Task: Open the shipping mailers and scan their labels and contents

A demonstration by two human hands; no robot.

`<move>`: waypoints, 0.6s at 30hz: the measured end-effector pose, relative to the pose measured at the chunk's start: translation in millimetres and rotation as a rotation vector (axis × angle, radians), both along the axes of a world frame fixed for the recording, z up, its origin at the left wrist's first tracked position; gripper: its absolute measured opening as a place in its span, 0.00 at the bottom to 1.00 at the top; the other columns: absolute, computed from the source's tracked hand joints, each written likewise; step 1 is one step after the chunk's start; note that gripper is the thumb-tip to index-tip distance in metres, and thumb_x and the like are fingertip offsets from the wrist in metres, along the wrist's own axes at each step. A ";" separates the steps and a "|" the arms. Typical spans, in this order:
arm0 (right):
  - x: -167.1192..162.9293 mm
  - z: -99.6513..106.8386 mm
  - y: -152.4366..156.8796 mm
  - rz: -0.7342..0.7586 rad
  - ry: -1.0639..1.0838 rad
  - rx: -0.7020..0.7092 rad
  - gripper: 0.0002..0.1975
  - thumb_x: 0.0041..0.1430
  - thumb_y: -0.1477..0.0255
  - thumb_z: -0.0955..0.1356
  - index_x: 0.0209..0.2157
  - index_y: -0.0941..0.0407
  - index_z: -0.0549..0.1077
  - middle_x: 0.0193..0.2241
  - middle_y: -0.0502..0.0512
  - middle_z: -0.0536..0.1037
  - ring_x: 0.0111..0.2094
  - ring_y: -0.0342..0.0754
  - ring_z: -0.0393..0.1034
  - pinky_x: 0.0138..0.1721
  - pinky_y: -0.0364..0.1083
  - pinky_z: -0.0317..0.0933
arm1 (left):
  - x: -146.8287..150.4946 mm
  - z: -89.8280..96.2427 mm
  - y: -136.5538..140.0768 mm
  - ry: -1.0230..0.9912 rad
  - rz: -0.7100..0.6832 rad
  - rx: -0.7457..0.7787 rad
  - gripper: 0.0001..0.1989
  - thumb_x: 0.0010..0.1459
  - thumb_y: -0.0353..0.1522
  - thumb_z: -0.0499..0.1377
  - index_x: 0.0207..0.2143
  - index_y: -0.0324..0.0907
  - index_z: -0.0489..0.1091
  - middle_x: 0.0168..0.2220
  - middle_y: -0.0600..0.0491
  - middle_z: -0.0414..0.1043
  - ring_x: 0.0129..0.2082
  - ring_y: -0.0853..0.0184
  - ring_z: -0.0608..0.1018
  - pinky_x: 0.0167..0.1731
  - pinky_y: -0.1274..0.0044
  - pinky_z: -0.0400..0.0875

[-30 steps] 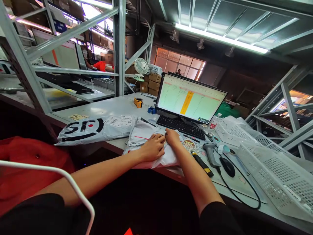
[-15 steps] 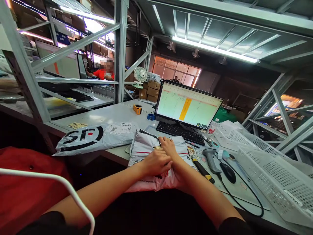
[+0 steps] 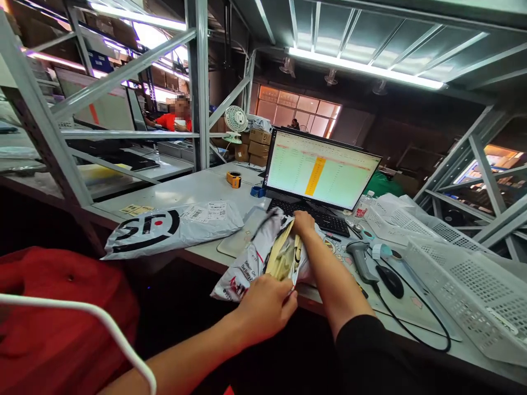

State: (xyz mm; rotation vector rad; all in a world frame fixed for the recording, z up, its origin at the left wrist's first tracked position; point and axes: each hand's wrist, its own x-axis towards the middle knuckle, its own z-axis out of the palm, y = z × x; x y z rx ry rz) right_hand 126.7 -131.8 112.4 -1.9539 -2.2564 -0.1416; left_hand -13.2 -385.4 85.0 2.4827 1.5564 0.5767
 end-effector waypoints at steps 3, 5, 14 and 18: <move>6.9 -4.1 5.0 0.010 0.020 -0.025 0.16 0.68 0.69 0.66 0.52 0.54 0.80 0.52 0.66 0.81 0.54 0.59 0.77 0.50 0.49 0.67 | -11.1 -18.6 -35.7 -0.088 -0.045 0.037 0.16 0.69 0.36 0.50 0.29 0.44 0.71 0.28 0.48 0.77 0.31 0.57 0.79 0.31 0.70 0.63; 3.8 -7.4 4.9 0.035 0.026 -0.035 0.17 0.67 0.69 0.67 0.54 0.52 0.80 0.53 0.63 0.81 0.55 0.58 0.76 0.51 0.48 0.66 | -24.0 -27.5 -47.8 -0.141 -0.068 0.042 0.17 0.70 0.37 0.49 0.28 0.44 0.69 0.27 0.49 0.75 0.30 0.59 0.78 0.32 0.71 0.63; -4.5 -4.6 -40.2 0.195 -0.008 -0.015 0.16 0.66 0.68 0.68 0.54 0.51 0.79 0.49 0.60 0.82 0.51 0.58 0.77 0.48 0.48 0.65 | -113.4 -9.0 31.4 0.053 0.366 -0.240 0.18 0.71 0.31 0.46 0.56 0.41 0.71 0.55 0.42 0.78 0.50 0.53 0.82 0.50 0.66 0.73; -5.9 -8.4 -70.0 0.295 -0.107 0.033 0.18 0.66 0.69 0.69 0.56 0.54 0.76 0.51 0.62 0.79 0.53 0.57 0.73 0.52 0.48 0.63 | -111.4 -1.9 62.7 0.237 0.365 -0.171 0.37 0.64 0.31 0.60 0.73 0.38 0.54 0.73 0.37 0.55 0.70 0.47 0.65 0.63 0.62 0.68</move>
